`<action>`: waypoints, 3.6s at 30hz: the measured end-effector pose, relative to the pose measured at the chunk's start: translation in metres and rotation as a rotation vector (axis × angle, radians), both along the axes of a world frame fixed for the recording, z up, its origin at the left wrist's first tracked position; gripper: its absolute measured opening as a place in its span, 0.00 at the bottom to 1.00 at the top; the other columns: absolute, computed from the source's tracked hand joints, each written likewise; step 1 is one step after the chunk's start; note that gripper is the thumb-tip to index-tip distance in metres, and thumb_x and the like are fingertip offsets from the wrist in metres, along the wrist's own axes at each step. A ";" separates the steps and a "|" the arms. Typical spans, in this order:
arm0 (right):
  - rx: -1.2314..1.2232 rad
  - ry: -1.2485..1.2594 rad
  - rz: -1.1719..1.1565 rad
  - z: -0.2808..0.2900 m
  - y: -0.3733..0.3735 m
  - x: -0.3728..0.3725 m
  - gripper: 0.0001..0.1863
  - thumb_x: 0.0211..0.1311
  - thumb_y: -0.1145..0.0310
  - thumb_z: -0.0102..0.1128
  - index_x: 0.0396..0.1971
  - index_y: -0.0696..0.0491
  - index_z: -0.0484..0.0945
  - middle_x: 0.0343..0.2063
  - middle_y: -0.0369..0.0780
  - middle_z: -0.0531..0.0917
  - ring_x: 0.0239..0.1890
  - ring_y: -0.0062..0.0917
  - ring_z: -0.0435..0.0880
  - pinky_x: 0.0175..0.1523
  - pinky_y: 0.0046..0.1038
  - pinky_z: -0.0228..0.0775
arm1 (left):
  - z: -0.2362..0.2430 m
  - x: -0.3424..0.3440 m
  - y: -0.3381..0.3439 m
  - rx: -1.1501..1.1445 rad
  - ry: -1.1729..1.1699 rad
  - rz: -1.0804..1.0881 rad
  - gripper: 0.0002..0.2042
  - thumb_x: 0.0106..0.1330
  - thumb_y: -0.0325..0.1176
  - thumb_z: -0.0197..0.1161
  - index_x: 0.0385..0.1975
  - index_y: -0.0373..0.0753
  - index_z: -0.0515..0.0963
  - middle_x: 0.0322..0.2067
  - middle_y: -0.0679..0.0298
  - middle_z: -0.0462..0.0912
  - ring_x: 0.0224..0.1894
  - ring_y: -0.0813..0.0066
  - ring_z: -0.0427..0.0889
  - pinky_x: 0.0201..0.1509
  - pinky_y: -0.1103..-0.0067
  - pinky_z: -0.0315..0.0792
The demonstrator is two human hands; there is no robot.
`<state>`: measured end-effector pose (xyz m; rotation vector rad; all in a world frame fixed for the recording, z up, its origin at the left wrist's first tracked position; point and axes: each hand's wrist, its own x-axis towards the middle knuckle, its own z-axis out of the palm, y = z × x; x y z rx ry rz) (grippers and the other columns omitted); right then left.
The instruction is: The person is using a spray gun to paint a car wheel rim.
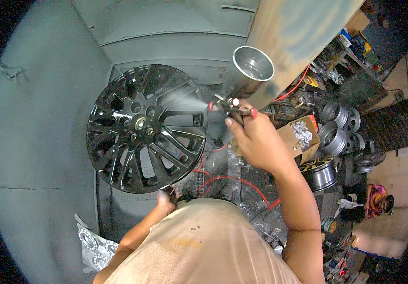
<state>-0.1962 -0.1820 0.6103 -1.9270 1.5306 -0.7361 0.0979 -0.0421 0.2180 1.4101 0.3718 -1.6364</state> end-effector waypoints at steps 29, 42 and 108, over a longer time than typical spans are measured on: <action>-0.220 0.127 -0.124 -0.025 -0.006 -0.032 0.14 0.67 0.74 0.53 0.50 0.61 0.69 0.36 0.60 0.79 0.44 0.60 0.77 0.47 0.46 0.70 | -0.004 0.074 -0.003 -0.058 -0.294 0.152 0.12 0.69 0.47 0.55 0.40 0.48 0.78 0.33 0.69 0.82 0.30 0.72 0.79 0.25 0.77 0.72; -0.031 -0.019 0.084 -0.020 0.024 0.018 0.15 0.70 0.69 0.54 0.52 0.59 0.75 0.31 0.51 0.79 0.35 0.49 0.79 0.44 0.39 0.72 | -0.004 0.064 0.001 -0.052 -0.197 0.174 0.12 0.72 0.44 0.53 0.41 0.45 0.78 0.33 0.66 0.81 0.31 0.70 0.78 0.28 0.74 0.75; -0.112 0.266 -0.165 -0.050 0.005 -0.020 0.12 0.67 0.71 0.54 0.47 0.62 0.72 0.35 0.58 0.80 0.42 0.58 0.78 0.45 0.50 0.71 | -0.009 0.081 -0.010 -0.041 -0.261 0.219 0.10 0.64 0.43 0.61 0.42 0.54 0.81 0.37 0.73 0.85 0.41 0.72 0.82 0.41 0.70 0.74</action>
